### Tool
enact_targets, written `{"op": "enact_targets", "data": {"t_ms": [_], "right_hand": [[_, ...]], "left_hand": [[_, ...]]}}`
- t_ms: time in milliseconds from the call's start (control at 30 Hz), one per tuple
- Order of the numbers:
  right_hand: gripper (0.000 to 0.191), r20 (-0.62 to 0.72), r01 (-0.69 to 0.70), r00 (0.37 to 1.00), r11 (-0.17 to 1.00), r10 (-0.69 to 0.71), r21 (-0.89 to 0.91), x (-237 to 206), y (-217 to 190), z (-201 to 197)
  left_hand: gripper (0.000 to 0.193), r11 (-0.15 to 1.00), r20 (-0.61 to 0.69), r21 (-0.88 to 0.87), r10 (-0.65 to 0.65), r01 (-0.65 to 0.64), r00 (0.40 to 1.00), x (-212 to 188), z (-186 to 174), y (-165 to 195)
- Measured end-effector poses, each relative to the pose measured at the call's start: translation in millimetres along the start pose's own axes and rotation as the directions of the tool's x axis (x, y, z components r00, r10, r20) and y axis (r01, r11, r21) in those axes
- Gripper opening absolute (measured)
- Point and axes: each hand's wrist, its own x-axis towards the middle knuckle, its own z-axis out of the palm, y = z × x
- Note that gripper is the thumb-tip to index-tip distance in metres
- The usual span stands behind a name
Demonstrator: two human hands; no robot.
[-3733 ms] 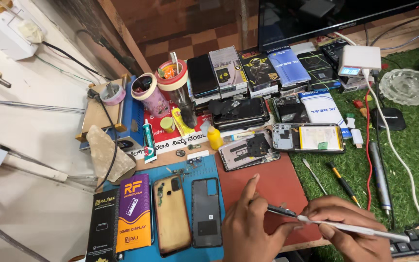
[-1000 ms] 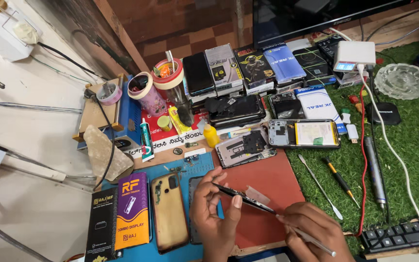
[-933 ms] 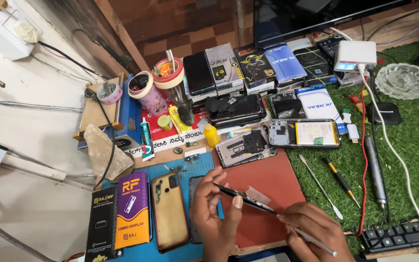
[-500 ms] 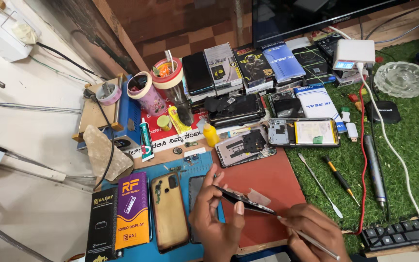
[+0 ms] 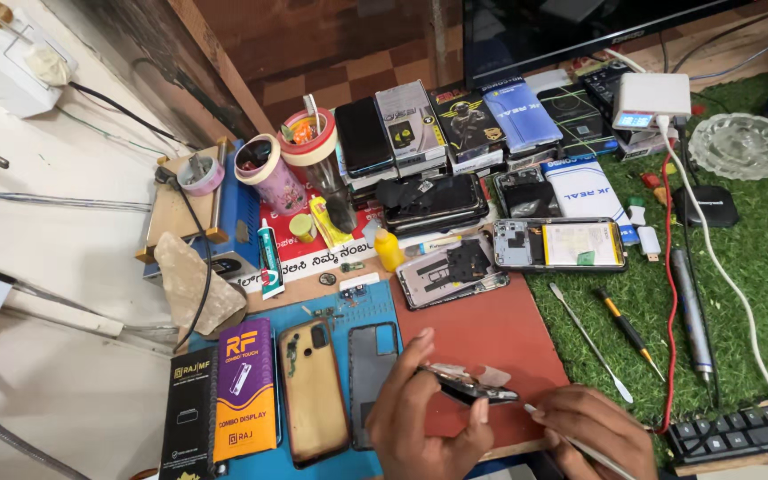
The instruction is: The person works at a cluttered repair bench on a disassembled smartphone. They press a flex cable and adhesive strip onto the phone body, handle a small packaged part, then use a metal pry tool to work around the edge of a phone frame, prying along its sides for the rest of the clip.
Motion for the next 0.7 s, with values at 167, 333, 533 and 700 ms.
{"op": "enact_targets", "data": {"t_ms": [167, 333, 533, 700], "right_hand": [[0.021, 0.003, -0.154, 0.987, 0.933, 0.162, 0.324, -11.6, 21.5, -5.2], [0.021, 0.066, -0.433, 0.889, 0.783, 0.454, 0.447, -27.1, 34.4, -5.4], [0.024, 0.129, -0.423, 0.876, 0.611, 0.465, 0.669, -35.6, 40.7, -1.4], [0.024, 0.162, -0.488, 0.790, 0.447, 0.591, 0.749, -33.8, 38.5, 5.1]], "left_hand": [[0.049, 0.996, 0.018, 0.083, -0.024, 0.023, 1.000, 0.7, 4.1, 6.8], [0.065, 0.989, 0.023, 0.138, -0.047, 0.043, 0.999, 3.3, 13.7, 15.9], [0.063, 0.993, -0.032, 0.108, -0.043, 0.047, 0.999, 7.7, 12.1, 4.2], [0.059, 0.989, -0.056, 0.042, -0.141, 0.143, 0.988, 5.0, 6.2, -4.3]]}}
